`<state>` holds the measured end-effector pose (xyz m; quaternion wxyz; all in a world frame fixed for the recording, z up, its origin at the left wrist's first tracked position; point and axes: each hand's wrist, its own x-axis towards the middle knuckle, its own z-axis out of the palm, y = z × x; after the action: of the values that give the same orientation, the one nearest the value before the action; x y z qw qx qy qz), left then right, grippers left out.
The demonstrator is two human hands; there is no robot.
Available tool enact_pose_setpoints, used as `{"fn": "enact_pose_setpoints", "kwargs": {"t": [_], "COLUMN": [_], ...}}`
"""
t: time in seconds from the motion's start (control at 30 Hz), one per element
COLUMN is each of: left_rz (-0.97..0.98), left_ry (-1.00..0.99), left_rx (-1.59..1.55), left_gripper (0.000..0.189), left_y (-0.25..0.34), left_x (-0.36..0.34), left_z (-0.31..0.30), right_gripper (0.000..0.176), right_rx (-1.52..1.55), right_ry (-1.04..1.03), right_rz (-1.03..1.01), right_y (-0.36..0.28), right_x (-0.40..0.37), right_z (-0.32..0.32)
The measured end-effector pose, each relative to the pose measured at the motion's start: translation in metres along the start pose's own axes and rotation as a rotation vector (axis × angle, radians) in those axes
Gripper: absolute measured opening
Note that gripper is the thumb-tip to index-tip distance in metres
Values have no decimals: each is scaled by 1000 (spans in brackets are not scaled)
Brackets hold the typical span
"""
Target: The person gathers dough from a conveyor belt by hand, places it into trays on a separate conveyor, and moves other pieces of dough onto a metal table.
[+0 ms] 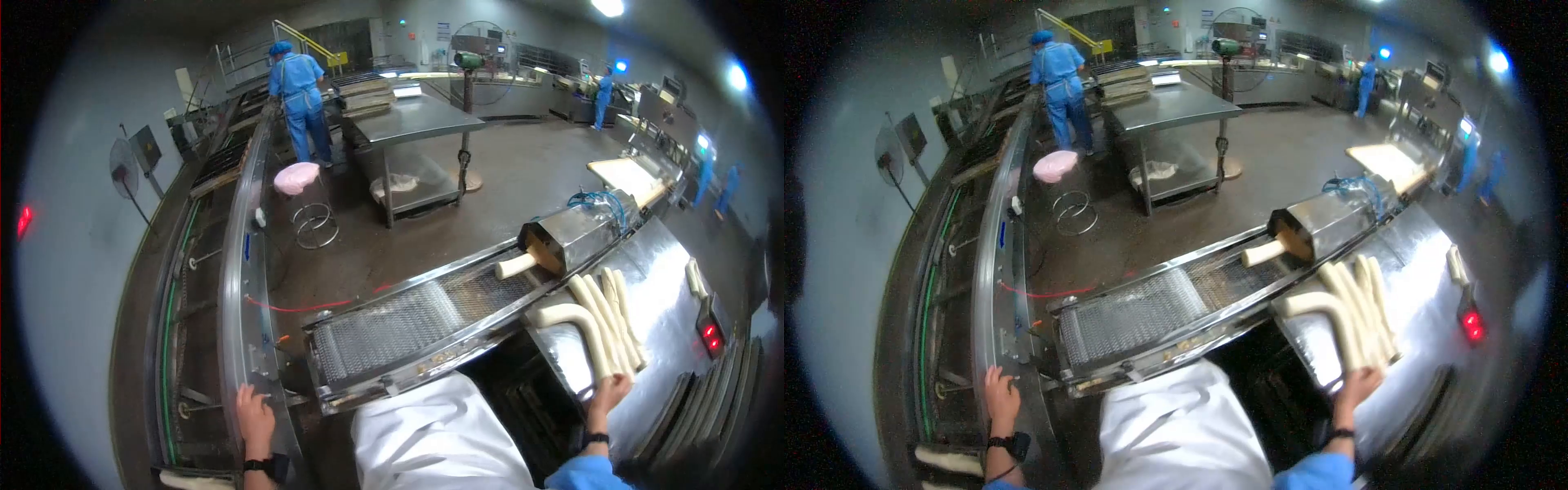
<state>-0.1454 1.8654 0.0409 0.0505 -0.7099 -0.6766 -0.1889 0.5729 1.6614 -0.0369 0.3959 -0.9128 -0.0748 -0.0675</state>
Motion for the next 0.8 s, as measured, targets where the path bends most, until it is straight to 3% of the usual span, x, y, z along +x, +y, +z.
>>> {"fn": "enact_pose_setpoints", "kwargs": {"t": [0.13,0.2,0.23,0.33,0.43,0.53,0.73,0.8], "left_rz": [45,82,73,83,78,63,86,74], "left_ry": [3,9,8,-17,-45,-46,-17,3], "left_rx": [6,25,34,60,69,77,88,98], "left_gripper": [22,22,23,24,24,24,22,22], "left_y": [-5,-9,-12,-8,-11,-9,-7,-2], "left_x": [-4,-5,-6,-4,-6,-5,-4,-5], "left_z": [6,10,11,7,12,10,8,8], "right_gripper": [52,73,95,105,105,114,109,107], "right_rx": [-89,-79,95,-6,-402,-664,-565,-571], "right_ry": [59,66,-82,-99,-255,-272,-659,-578], "right_rz": [-131,-126,-136,-75,30,-126,-109,-203], "right_y": [25,36,30,40,-43,-53,-111,-92], "right_x": [-34,-24,-19,15,14,37,66,67], "right_z": [-23,-15,-20,8,-24,-22,-37,-19]}}
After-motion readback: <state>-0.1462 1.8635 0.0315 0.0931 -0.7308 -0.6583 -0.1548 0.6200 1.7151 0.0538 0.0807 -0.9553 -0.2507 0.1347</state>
